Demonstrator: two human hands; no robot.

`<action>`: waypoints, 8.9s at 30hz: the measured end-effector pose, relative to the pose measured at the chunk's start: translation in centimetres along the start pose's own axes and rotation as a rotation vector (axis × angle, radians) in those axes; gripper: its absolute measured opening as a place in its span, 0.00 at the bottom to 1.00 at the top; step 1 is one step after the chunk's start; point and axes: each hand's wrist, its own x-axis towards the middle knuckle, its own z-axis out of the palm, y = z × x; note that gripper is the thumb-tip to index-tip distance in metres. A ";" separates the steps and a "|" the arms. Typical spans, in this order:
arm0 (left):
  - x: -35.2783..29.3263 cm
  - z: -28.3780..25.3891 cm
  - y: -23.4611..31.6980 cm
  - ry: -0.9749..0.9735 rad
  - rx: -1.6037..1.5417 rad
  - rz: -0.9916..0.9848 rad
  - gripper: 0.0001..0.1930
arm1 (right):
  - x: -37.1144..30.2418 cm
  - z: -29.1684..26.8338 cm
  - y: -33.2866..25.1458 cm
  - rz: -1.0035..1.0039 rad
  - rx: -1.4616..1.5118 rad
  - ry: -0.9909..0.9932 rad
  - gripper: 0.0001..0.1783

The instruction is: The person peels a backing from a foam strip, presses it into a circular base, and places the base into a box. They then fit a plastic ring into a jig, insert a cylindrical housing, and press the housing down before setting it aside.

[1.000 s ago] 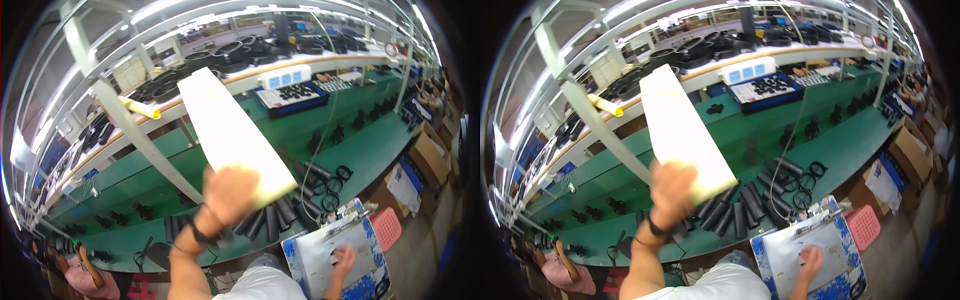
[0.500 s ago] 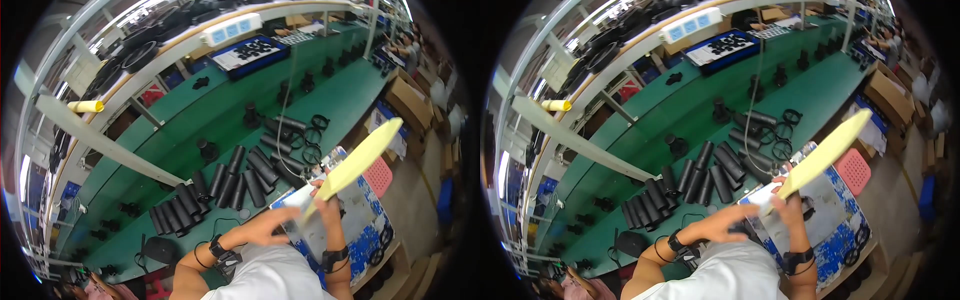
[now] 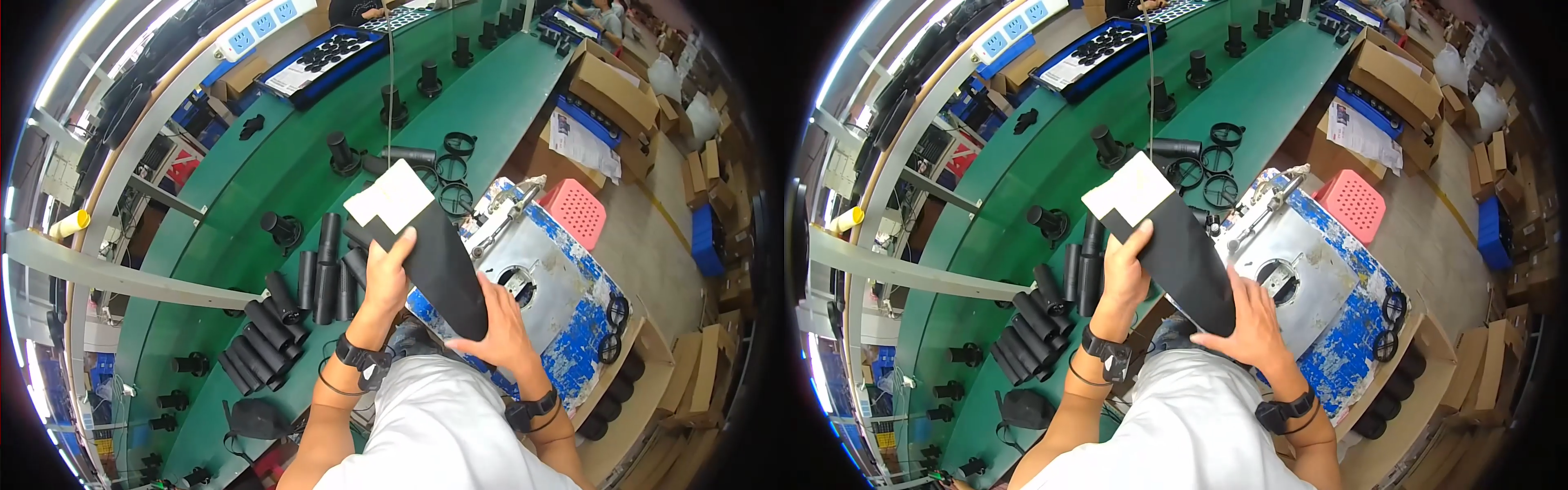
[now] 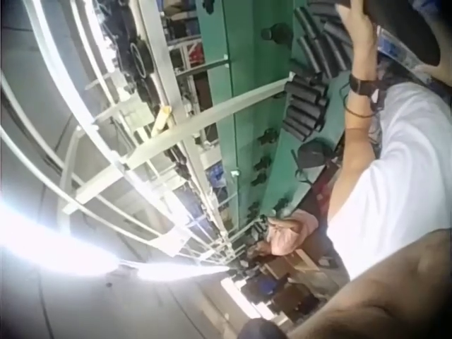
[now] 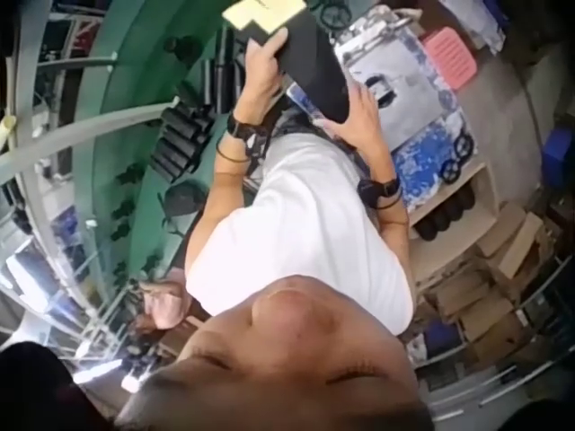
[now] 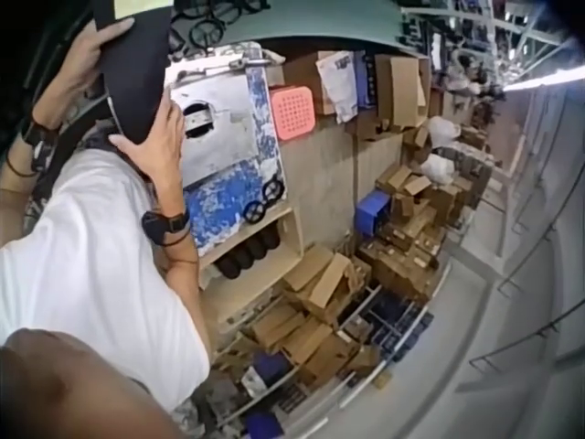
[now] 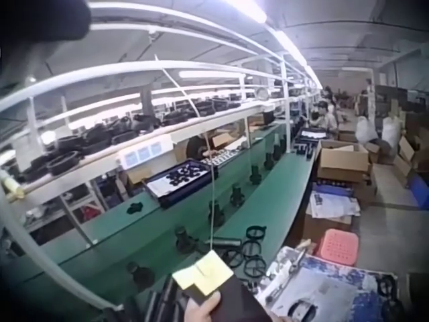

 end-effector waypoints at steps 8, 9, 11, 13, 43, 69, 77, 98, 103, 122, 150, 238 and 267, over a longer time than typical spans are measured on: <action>-2.3 1.8 0.2 -0.456 0.159 -0.141 0.18 | 0.9 -6.3 -2.3 -0.296 0.157 0.438 0.16; -2.6 2.5 0.6 -0.517 0.173 -0.145 0.18 | 1.5 -6.8 -3.4 -0.283 0.149 0.440 0.16; -2.8 2.7 0.5 -0.630 0.186 -0.104 0.18 | 3.1 -7.1 -5.7 -0.453 0.030 0.501 0.16; -2.5 2.8 0.6 -0.721 0.257 -0.133 0.20 | 4.2 -6.9 -6.5 -0.444 -0.001 0.532 0.16; -1.7 4.4 -0.4 -0.862 0.581 0.065 0.17 | 2.7 -6.8 -5.1 -0.296 -0.008 0.554 0.16; -2.9 5.1 1.0 -0.769 0.675 0.579 0.15 | 1.0 -7.9 -5.6 -0.289 0.224 0.492 0.14; -2.8 6.3 1.7 -0.788 0.741 0.715 0.17 | 0.7 -7.6 -6.2 -0.315 0.220 0.592 0.16; -2.5 5.6 -0.2 -0.729 0.694 0.795 0.18 | 0.3 -7.4 -6.4 -0.264 0.225 0.556 0.13; -2.6 6.0 0.0 -0.732 0.669 0.770 0.18 | 0.0 -7.0 -6.4 -0.241 0.301 0.542 0.12; -2.4 5.7 1.5 -0.430 0.388 0.071 0.19 | 0.0 -6.3 -5.0 -0.271 0.385 0.482 0.10; -3.9 5.0 0.0 -0.649 0.389 -0.022 0.12 | 0.7 -6.5 -2.8 -0.252 0.557 0.689 0.07; -1.6 4.1 1.7 -0.892 0.531 -0.109 0.13 | -1.0 -7.4 -2.2 -0.190 0.530 0.407 0.11; 11.1 -11.1 51.5 0.606 0.265 0.754 0.14 | -1.0 -5.1 6.5 0.350 0.957 0.625 0.08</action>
